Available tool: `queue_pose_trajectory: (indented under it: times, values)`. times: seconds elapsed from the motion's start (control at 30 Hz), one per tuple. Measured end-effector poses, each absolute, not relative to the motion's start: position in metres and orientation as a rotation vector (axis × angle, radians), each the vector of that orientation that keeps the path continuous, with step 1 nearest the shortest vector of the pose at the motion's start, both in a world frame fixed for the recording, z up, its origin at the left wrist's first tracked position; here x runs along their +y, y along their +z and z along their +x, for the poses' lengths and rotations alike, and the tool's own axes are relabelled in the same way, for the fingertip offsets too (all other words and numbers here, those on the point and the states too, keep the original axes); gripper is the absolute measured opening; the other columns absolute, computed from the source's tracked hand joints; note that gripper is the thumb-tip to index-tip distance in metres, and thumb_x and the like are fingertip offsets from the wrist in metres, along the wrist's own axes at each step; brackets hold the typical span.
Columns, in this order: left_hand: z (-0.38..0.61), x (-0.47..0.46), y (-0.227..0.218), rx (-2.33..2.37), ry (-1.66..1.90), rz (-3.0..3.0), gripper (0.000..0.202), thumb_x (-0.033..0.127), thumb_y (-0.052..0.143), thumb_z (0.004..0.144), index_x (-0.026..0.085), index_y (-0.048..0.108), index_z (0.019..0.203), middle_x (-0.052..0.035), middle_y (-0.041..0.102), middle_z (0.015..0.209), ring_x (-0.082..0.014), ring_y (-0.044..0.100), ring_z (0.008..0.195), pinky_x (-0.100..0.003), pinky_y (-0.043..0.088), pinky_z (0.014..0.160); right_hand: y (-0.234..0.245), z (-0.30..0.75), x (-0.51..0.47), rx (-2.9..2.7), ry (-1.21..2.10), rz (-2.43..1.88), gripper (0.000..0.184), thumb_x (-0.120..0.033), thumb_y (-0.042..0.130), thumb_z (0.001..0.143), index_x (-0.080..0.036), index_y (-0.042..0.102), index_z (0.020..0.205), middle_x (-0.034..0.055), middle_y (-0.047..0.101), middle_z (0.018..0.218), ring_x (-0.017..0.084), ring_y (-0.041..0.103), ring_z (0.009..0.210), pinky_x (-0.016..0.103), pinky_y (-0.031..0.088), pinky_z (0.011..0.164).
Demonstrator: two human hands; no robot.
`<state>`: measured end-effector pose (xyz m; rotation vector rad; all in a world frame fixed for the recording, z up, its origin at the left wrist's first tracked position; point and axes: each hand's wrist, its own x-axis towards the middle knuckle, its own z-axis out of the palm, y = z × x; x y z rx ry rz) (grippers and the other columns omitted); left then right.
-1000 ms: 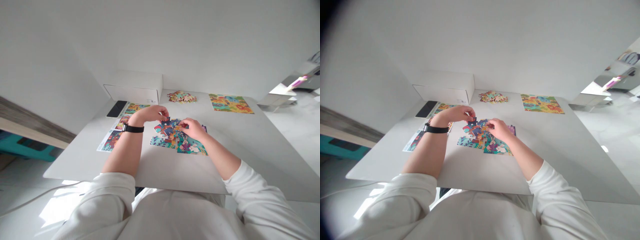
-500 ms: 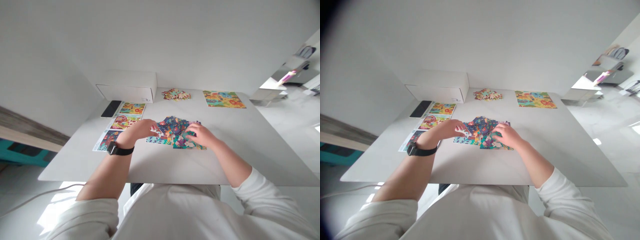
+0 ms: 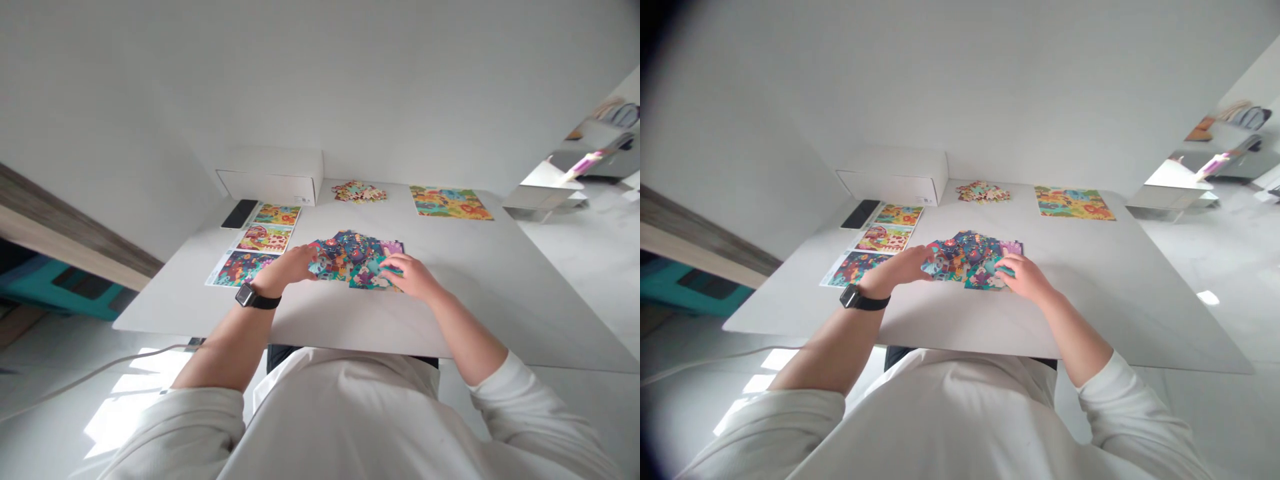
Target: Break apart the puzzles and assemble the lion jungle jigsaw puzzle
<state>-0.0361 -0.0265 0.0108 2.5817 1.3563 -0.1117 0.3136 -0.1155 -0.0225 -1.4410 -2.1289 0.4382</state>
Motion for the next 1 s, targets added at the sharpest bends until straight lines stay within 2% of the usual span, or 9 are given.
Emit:
queue_pose_trajectory:
  times: [0.13,0.23,0.3,0.4,0.5,0.63,0.7,0.8,1.0]
  values:
    - [-0.041,-0.03,0.013,1.325,0.004,2.501,0.032,0.025,0.071,0.085,0.025,0.066,0.116,-0.0062,0.078,0.104,-0.026,0.074,0.094,-0.032,0.052,0.082,-0.018,0.296,-0.113,-2.258,0.453,-1.358,0.019,-0.033,0.066,0.099,-0.026,0.077,0.113,0.0079,0.077,0.118,0.026,0.07,0.115,0.042,0.052,0.107]
    - [-0.042,-0.029,0.017,1.265,0.218,2.431,0.027,0.022,0.064,0.088,0.026,0.068,0.115,-0.0039,0.079,0.109,-0.0215,0.073,0.096,-0.029,0.053,0.086,-0.011,0.28,-0.105,-2.312,0.482,-1.339,0.019,-0.033,0.068,0.099,-0.025,0.077,0.114,0.0077,0.077,0.118,0.025,0.072,0.112,0.042,0.052,0.105]
    - [-0.038,-0.027,0.022,1.214,0.341,2.371,0.028,0.025,0.065,0.089,0.025,0.068,0.117,-0.0039,0.079,0.114,-0.0198,0.072,0.098,-0.028,0.053,0.088,-0.006,0.267,-0.097,-2.26,0.518,-1.392,0.028,-0.034,0.071,0.098,-0.025,0.074,0.124,0.0086,0.077,0.123,0.025,0.073,0.111,0.041,0.054,0.102]
    - [-0.023,-0.02,0.028,1.168,0.432,2.315,0.028,0.029,0.069,0.089,0.023,0.069,0.116,-0.0035,0.079,0.11,-0.019,0.072,0.096,-0.028,0.054,0.086,-0.004,0.247,-0.083,-2.169,0.559,-1.471,0.043,-0.038,0.074,0.097,-0.023,0.067,0.136,0.0106,0.077,0.126,0.025,0.074,0.108,0.038,0.056,0.096]
    - [-0.01,-0.013,0.025,1.239,0.511,2.32,0.027,0.026,0.067,0.09,0.022,0.07,0.116,-0.0052,0.077,0.11,-0.0209,0.072,0.099,-0.031,0.055,0.089,-0.008,0.235,-0.074,-2.202,0.479,-1.474,0.035,-0.037,0.075,0.096,-0.021,0.072,0.127,0.0112,0.077,0.123,0.026,0.074,0.11,0.038,0.056,0.097]
    - [0.005,-0.015,0.009,1.319,0.699,2.457,0.029,0.03,0.07,0.093,0.02,0.07,0.121,-0.0125,0.071,0.126,-0.0268,0.068,0.116,-0.04,0.052,0.105,-0.016,0.254,-0.071,-2.166,0.374,-1.542,0.016,-0.031,0.074,0.094,-0.022,0.078,0.107,0.0094,0.078,0.111,0.026,0.073,0.105,0.039,0.055,0.098]
    - [0.016,-0.025,0.0,1.134,0.672,2.532,0.029,0.036,0.07,0.096,0.021,0.07,0.122,-0.012,0.071,0.125,-0.0269,0.067,0.118,-0.041,0.051,0.107,-0.019,0.278,-0.072,-2.084,0.387,-1.586,0.012,-0.029,0.07,0.095,-0.023,0.078,0.1,0.0078,0.078,0.105,0.024,0.073,0.098,0.039,0.055,0.095]
    - [0.041,-0.045,-0.015,0.757,0.503,2.688,0.035,0.041,0.072,0.097,0.022,0.071,0.126,-0.0129,0.071,0.127,-0.0283,0.065,0.122,-0.042,0.049,0.11,-0.023,0.323,-0.076,-1.792,0.439,-1.714,0.014,-0.03,0.065,0.095,-0.023,0.077,0.099,0.0079,0.078,0.106,0.022,0.072,0.093,0.039,0.056,0.095]
    - [0.089,-0.065,-0.028,0.626,0.335,2.908,0.052,0.05,0.07,0.097,0.021,0.067,0.139,-0.0156,0.065,0.14,-0.0336,0.059,0.132,-0.046,0.046,0.115,-0.022,0.377,-0.102,-1.103,0.985,-1.725,0.024,-0.045,0.072,0.09,-0.025,0.071,0.102,0.0076,0.076,0.107,0.022,0.071,0.099,0.034,0.063,0.081]
